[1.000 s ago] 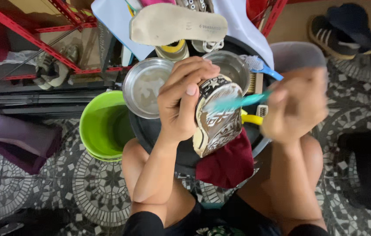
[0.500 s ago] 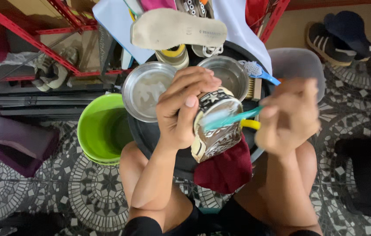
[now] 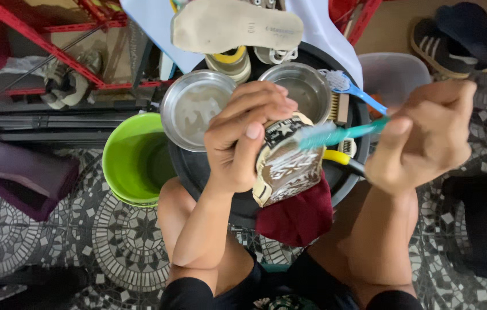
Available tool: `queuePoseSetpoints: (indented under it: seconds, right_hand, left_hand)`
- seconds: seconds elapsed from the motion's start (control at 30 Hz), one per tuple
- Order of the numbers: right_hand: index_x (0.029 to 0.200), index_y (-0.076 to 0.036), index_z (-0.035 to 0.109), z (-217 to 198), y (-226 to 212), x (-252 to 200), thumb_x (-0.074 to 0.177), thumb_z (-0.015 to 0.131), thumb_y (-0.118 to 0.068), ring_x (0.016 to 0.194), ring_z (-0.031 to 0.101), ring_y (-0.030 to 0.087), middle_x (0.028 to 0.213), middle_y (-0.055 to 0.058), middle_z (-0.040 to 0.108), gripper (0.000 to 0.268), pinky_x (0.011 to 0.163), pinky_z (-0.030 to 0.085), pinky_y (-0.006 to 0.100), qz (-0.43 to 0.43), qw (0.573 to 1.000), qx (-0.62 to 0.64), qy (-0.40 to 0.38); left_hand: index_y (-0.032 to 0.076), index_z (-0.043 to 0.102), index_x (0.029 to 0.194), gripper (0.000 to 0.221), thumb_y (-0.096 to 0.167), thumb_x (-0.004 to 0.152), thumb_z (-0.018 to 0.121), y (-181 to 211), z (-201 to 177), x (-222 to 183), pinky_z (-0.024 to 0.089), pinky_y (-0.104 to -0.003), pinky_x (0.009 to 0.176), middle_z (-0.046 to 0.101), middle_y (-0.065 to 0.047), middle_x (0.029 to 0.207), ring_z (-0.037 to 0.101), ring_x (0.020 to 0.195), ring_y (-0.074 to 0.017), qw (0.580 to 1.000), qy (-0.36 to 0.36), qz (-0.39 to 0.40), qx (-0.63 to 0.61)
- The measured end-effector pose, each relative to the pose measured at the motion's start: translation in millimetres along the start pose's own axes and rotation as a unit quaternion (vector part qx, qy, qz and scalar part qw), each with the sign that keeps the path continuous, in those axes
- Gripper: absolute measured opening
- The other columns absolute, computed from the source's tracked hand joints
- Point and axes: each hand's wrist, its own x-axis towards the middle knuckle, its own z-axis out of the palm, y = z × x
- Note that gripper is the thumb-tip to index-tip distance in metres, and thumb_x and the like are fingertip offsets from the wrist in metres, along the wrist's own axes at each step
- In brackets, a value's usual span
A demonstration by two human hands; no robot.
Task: The person scrubs the white rubber sole of a sneaker with a toothbrush and soapy water, dipping the brush into a bowl and wiping the sole with a red cloth.
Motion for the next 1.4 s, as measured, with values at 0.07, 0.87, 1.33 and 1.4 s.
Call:
queuePoseSetpoints:
  seconds: [0.07, 0.87, 1.33, 1.4]
  right_hand:
    - [0.097, 0.005, 0.066, 5.3, -8.7, -3.2, 0.120, 0.059, -0.024, 0.092, 0.053, 0.040, 0.092, 0.024, 0.056, 0.038, 0.086, 0.041, 0.052, -0.023, 0.999, 0.017, -0.035]
    - [0.096, 0.013, 0.066, -12.3, -6.0, -6.0, 0.126, 0.054, -0.024, 0.088, 0.053, 0.044, 0.093, 0.035, 0.062, 0.049, 0.085, 0.040, 0.056, -0.011, 0.996, -0.073, -0.043]
    - [0.097, -0.004, 0.068, -5.4, -15.9, -10.3, 0.115, 0.060, -0.025, 0.090, 0.060, 0.039, 0.093, 0.021, 0.064, 0.028, 0.096, 0.044, 0.056, -0.035, 0.997, -0.003, -0.076]
    - [0.083, 0.002, 0.061, -10.8, -11.1, -8.2, 0.122, 0.054, -0.020, 0.090, 0.061, 0.040, 0.080, 0.021, 0.065, 0.046, 0.083, 0.045, 0.050, -0.038, 0.995, -0.066, -0.071]
  left_hand:
    - [-0.001, 0.077, 0.118, 0.048, 0.033, 0.127, 0.044, 1.4, -0.4, 1.6, 0.065, -0.054, 0.116, 0.080, -0.014, 0.124, 0.074, 0.124, -0.0408, 1.000, -0.005, 0.002, 0.004]
    - [0.000, 0.078, 0.119, 0.045, 0.030, 0.126, 0.045, 2.1, 0.2, -3.4, 0.065, -0.054, 0.117, 0.081, -0.014, 0.124, 0.076, 0.125, -0.0406, 1.000, 0.003, -0.003, 0.007]
    - [-0.003, 0.079, 0.116, 0.048, 0.029, 0.125, 0.044, 6.0, 4.7, 1.8, 0.065, -0.056, 0.114, 0.080, -0.019, 0.122, 0.077, 0.121, -0.0436, 1.000, -0.005, 0.005, 0.016]
    - [-0.002, 0.078, 0.119, 0.047, 0.031, 0.125, 0.046, 1.1, -0.1, -1.2, 0.067, -0.053, 0.114, 0.081, -0.015, 0.123, 0.076, 0.121, -0.0396, 1.000, 0.010, 0.011, 0.011]
